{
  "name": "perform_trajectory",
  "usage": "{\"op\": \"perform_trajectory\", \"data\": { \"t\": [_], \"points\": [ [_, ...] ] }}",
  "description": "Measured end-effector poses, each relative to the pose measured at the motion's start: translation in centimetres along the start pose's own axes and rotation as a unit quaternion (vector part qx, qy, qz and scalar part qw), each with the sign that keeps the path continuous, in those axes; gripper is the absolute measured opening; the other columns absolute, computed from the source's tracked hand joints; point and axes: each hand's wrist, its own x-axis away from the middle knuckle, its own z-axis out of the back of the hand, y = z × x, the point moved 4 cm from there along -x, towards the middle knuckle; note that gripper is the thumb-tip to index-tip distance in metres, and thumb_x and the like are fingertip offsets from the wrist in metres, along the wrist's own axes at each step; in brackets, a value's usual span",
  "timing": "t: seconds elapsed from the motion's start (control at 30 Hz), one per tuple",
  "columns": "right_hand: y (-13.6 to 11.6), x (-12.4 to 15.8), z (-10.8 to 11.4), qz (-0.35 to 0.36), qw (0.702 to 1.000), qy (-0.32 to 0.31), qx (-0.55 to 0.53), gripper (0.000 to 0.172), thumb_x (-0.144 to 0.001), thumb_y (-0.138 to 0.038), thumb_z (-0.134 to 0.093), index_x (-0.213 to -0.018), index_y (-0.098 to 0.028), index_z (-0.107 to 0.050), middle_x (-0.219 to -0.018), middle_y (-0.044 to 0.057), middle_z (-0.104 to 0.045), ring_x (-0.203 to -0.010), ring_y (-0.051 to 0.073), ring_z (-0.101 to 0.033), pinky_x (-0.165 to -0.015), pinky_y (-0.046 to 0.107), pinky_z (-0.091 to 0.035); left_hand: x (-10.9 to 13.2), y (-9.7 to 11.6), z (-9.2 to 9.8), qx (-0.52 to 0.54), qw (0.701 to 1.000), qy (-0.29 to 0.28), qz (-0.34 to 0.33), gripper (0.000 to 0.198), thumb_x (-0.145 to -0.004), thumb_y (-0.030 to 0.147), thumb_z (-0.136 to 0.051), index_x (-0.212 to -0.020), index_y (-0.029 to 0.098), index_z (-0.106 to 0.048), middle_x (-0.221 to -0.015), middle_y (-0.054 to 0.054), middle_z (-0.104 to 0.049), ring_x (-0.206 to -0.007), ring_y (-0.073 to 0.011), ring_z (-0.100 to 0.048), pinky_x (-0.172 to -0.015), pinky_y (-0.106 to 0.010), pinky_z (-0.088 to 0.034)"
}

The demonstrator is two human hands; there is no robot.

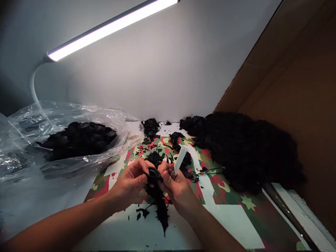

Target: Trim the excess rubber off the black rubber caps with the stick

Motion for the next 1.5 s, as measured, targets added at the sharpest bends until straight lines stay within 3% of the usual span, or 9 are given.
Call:
{"op": "perform_trajectory", "data": {
  "t": [0.3,0.43,0.57,0.77,0.87,1.0,1.13,1.3,1.5],
  "points": [
    [0.1,0.7,1.4,-0.017,0.994,-0.058,0.086,0.044,-0.095,-0.06,-0.056,-0.077,-0.022,-0.041,-0.071,-0.004,-0.025,-0.063,0.013,-0.022,-0.056,0.027,-0.021,0.7,-1.2,0.1,0.064,0.997,0.031,0.036,0.025,-0.079,0.03,-0.083,-0.081,0.018,-0.061,-0.087,0.0,-0.066,-0.066,-0.0093,-0.057,-0.064,-0.022,-0.043],
    [-0.5,1.5,1.8,-0.021,0.987,-0.074,0.144,0.042,-0.097,-0.058,-0.055,-0.079,-0.022,-0.041,-0.072,-0.005,-0.026,-0.063,0.013,-0.024,-0.056,0.026,-0.024,0.7,-1.1,0.4,0.024,0.997,0.071,0.015,0.028,-0.078,0.033,-0.084,-0.08,0.017,-0.061,-0.087,0.0,-0.065,-0.069,-0.01,-0.056,-0.066,-0.022,-0.043],
    [-1.1,3.0,4.3,0.008,0.971,-0.079,0.228,0.044,-0.096,-0.061,-0.051,-0.077,-0.022,-0.044,-0.071,-0.003,-0.036,-0.064,0.015,-0.032,-0.057,0.027,-0.031,0.1,1.6,1.4,0.032,0.986,0.141,-0.078,0.028,-0.081,0.037,-0.082,-0.08,0.018,-0.062,-0.085,0.001,-0.065,-0.079,-0.0144,-0.064,-0.079,-0.027,-0.05],
    [0.0,3.9,11.6,0.02,0.825,0.035,0.564,0.039,-0.093,-0.053,-0.057,-0.071,-0.021,-0.062,-0.075,0.003,-0.059,-0.069,0.02,-0.055,-0.065,0.03,-0.044,-0.1,2.3,0.6,0.038,0.998,0.002,-0.045,0.012,-0.09,0.029,-0.072,-0.089,0.018,-0.069,-0.092,-0.003,-0.066,-0.085,-0.0176,-0.069,-0.08,-0.031,-0.053],
    [0.5,4.7,14.2,0.001,0.785,0.074,0.614,0.025,-0.086,-0.047,-0.067,-0.082,-0.023,-0.071,-0.093,0.005,-0.068,-0.08,0.023,-0.065,-0.072,0.03,-0.051,0.1,1.7,0.7,0.011,0.999,-0.001,-0.048,0.012,-0.089,0.026,-0.074,-0.1,0.02,-0.072,-0.096,-0.003,-0.069,-0.093,-0.0184,-0.07,-0.086,-0.03,-0.053],
    [-0.1,5.6,16.1,0.006,0.75,0.11,0.653,0.028,-0.087,-0.053,-0.065,-0.089,-0.027,-0.076,-0.099,0.005,-0.07,-0.086,0.024,-0.067,-0.073,0.031,-0.054,0.0,1.4,1.3,-0.015,0.998,0.013,-0.053,0.021,-0.087,0.023,-0.076,-0.108,0.024,-0.071,-0.1,-0.003,-0.071,-0.1,-0.0197,-0.072,-0.088,-0.028,-0.054],
    [-1.5,5.4,15.9,0.065,0.737,0.099,0.665,0.033,-0.084,-0.058,-0.068,-0.083,-0.026,-0.075,-0.088,0.005,-0.07,-0.082,0.025,-0.065,-0.073,0.034,-0.055,-0.2,1.3,1.6,-0.025,0.998,0.013,-0.057,0.021,-0.088,0.022,-0.076,-0.108,0.024,-0.07,-0.103,-0.003,-0.072,-0.101,-0.021,-0.073,-0.089,-0.029,-0.056],
    [-3.4,4.5,13.5,0.059,0.789,0.156,0.591,0.034,-0.096,-0.042,-0.052,-0.071,-0.023,-0.064,-0.069,0.001,-0.06,-0.049,0.015,-0.054,-0.045,0.026,-0.045,-0.2,1.2,1.8,-0.03,0.998,0.016,-0.054,0.021,-0.088,0.018,-0.075,-0.108,0.023,-0.07,-0.104,-0.003,-0.072,-0.103,-0.0218,-0.073,-0.09,-0.03,-0.056],
    [-6.6,2.3,7.4,0.184,0.8,0.21,0.532,0.021,-0.096,-0.034,-0.053,-0.099,-0.024,-0.071,-0.09,0.004,-0.072,-0.07,0.018,-0.064,-0.059,0.026,-0.048,-0.1,1.8,1.4,-0.009,0.999,0.017,-0.049,0.019,-0.088,0.021,-0.075,-0.107,0.022,-0.072,-0.105,-0.005,-0.072,-0.104,-0.0235,-0.073,-0.092,-0.032,-0.056]
  ]
}}
